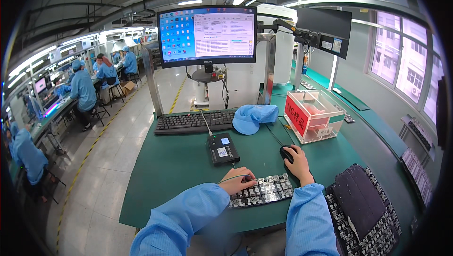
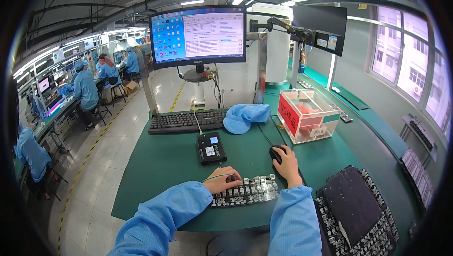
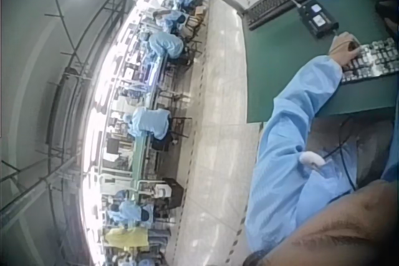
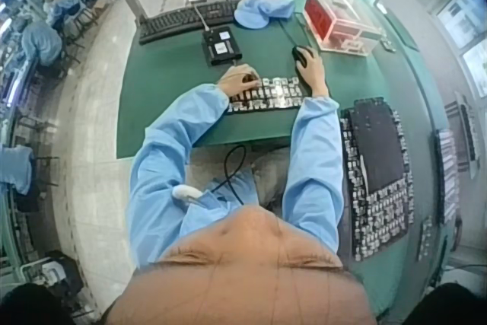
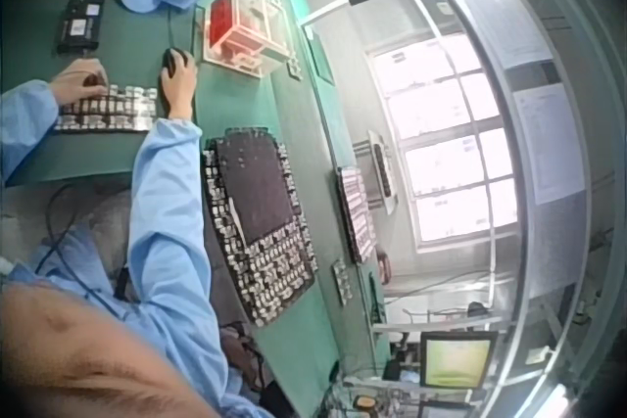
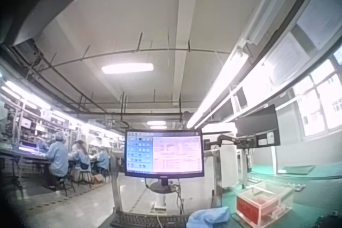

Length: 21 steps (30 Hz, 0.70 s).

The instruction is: The person tests keyboard circuit boards by probing contacts and pressing keys while operating a computer mouse, setting tested boards aside and retrieving new ones from a stack.

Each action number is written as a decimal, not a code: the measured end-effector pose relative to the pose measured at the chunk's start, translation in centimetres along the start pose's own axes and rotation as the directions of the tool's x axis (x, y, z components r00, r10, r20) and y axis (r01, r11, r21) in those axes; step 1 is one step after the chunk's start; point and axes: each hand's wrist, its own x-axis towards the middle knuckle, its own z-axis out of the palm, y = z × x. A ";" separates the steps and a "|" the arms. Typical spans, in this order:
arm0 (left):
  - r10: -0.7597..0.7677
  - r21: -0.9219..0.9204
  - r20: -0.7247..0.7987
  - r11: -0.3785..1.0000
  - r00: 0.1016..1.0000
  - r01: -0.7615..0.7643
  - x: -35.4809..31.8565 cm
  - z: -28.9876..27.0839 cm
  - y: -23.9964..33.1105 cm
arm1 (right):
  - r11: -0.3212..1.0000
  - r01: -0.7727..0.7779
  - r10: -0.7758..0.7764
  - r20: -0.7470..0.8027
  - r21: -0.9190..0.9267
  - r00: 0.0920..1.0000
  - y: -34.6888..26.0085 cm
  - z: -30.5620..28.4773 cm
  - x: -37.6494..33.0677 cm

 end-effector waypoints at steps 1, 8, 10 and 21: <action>-0.001 0.000 -0.001 1.000 1.000 0.001 0.0 0.1 -0.1 | 1.000 0.001 -0.001 0.002 0.002 1.000 0.0 0.0 0.0; 0.024 -0.001 -0.013 1.000 1.000 -0.024 0.1 0.3 -0.5 | 1.000 -0.002 0.002 0.012 -0.002 1.000 -0.2 -0.1 0.1; 0.036 -0.011 -0.015 0.999 0.999 -0.036 0.1 0.3 -0.5 | 1.000 0.006 -0.006 -0.001 -0.009 1.000 -0.2 -0.1 0.0; 0.057 0.010 -0.019 0.998 0.998 -0.056 0.2 0.4 -0.7 | 1.000 0.003 -0.003 0.002 -0.006 1.000 -0.1 -0.1 0.0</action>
